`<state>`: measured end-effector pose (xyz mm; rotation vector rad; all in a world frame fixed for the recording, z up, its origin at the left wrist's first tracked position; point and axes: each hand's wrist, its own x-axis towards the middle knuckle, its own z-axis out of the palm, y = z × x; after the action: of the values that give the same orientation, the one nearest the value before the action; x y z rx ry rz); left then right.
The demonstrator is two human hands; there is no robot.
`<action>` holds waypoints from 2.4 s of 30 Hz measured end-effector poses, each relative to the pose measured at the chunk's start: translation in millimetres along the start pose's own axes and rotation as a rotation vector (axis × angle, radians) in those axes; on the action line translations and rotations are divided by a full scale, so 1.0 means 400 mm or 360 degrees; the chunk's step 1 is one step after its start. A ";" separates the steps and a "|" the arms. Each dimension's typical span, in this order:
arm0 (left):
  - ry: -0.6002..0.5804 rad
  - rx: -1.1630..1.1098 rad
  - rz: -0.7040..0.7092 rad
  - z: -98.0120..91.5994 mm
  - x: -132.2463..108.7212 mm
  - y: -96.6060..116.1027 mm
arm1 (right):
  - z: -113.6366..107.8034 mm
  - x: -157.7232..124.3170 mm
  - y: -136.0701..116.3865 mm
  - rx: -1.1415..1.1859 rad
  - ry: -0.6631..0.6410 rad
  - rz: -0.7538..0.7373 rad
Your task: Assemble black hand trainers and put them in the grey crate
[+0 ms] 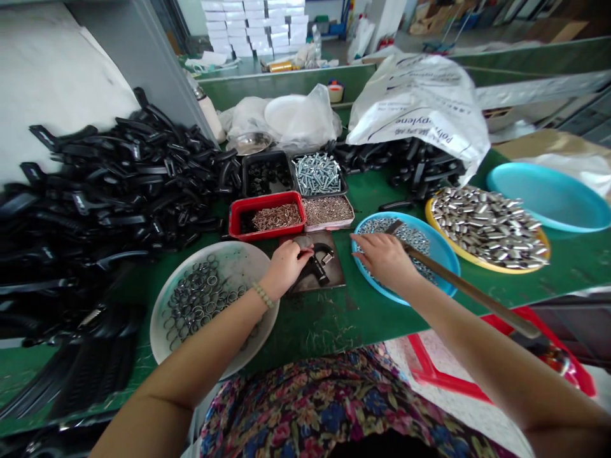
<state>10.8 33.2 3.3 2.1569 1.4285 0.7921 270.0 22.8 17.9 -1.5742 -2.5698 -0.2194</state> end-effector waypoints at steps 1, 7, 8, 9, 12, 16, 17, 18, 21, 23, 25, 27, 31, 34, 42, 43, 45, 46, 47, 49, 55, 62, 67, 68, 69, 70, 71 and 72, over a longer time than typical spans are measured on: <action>-0.0006 0.0070 0.0029 0.002 0.000 0.000 | -0.003 -0.020 0.034 -0.0078 -0.0022 0.0171; -0.0210 0.0631 0.0457 0.002 -0.006 0.002 | -0.005 -0.091 0.162 -0.0278 -0.0418 0.0649; -0.0197 0.0659 0.0495 -0.001 -0.011 0.001 | -0.011 -0.091 0.150 -0.0227 -0.0439 0.0665; -0.0171 0.0660 0.0517 -0.005 -0.018 -0.001 | -0.020 -0.089 0.129 -0.0142 -0.0428 0.0692; -0.0149 0.0592 0.0514 -0.020 -0.045 -0.005 | -0.066 -0.073 0.028 0.0297 -0.0300 0.0682; -0.0257 0.0551 0.0362 -0.033 -0.070 -0.007 | -0.122 -0.041 -0.083 0.0729 -0.0265 0.0401; -0.0272 0.0545 0.0334 -0.033 -0.073 -0.008 | -0.128 -0.034 -0.095 0.0757 -0.0255 0.0393; -0.0281 0.0538 0.0320 -0.031 -0.074 -0.009 | -0.130 -0.028 -0.101 0.0767 -0.0247 0.0414; -0.0268 0.0492 0.0313 -0.024 -0.074 -0.015 | -0.129 -0.014 -0.109 0.0752 -0.0348 0.0459; -0.0244 0.0438 0.0289 -0.018 -0.073 -0.020 | -0.131 -0.005 -0.123 0.0752 -0.0370 0.0443; -0.0191 0.0354 0.0208 -0.015 -0.071 -0.023 | -0.136 0.007 -0.148 0.0782 -0.0302 0.0408; -0.0135 0.0258 0.0114 -0.014 -0.069 -0.024 | -0.137 0.021 -0.173 0.0761 -0.0335 0.0344; -0.0140 0.0237 0.0097 -0.021 -0.074 -0.013 | -0.118 0.020 -0.153 0.0667 -0.0453 0.0288; -0.0221 0.0457 0.0238 -0.022 -0.088 0.004 | -0.082 -0.029 -0.066 0.0423 -0.0272 0.0566; -0.0378 0.0064 0.0044 -0.055 -0.066 0.071 | -0.004 -0.085 0.099 -0.0381 -0.0124 0.0684; -0.0435 -0.0070 -0.0059 -0.062 -0.057 0.077 | -0.007 -0.051 0.094 -0.0349 -0.0046 0.0600; -0.0601 -0.0119 -0.0261 -0.069 -0.045 0.081 | -0.013 0.044 0.072 -0.0195 0.0005 0.0405; -0.0646 -0.0007 -0.0317 -0.070 -0.044 0.077 | -0.014 0.099 0.058 -0.0108 -0.0048 0.0277; -0.0644 0.0172 -0.0328 -0.072 -0.046 0.071 | -0.012 0.155 0.043 -0.0074 -0.0103 0.0180; -0.0590 0.0559 -0.0233 -0.078 -0.048 0.056 | 0.000 0.255 0.018 -0.0055 -0.0156 0.0095; -0.0228 0.0924 0.0036 -0.094 0.127 0.037 | 0.050 0.379 -0.008 0.0017 -0.0147 0.0011; -0.0342 0.0983 0.0079 0.004 0.371 0.028 | 0.016 0.325 0.003 0.0206 -0.0048 0.0040; -0.0205 0.0870 0.0126 0.024 0.362 0.003 | 0.029 0.188 -0.062 0.0997 0.0076 -0.0125; -0.0168 0.0846 0.0119 0.026 0.360 -0.001 | 0.037 0.171 -0.075 0.1053 0.0066 -0.0136; -0.0143 0.0825 0.0098 0.027 0.360 -0.003 | 0.045 0.159 -0.084 0.1076 0.0060 -0.0136; -0.0128 0.0804 0.0080 0.027 0.362 -0.003 | 0.052 0.154 -0.091 0.1081 0.0058 -0.0127; -0.0116 0.0779 0.0061 0.025 0.365 -0.001 | 0.058 0.153 -0.095 0.1074 0.0060 -0.0113; -0.0104 0.0745 0.0039 0.021 0.366 0.004 | 0.062 0.155 -0.097 0.1060 0.0059 -0.0099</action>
<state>62.2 168.0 30.3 2.5150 1.6849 0.4154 206.6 64.2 2.2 -1.2163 -2.2998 0.5409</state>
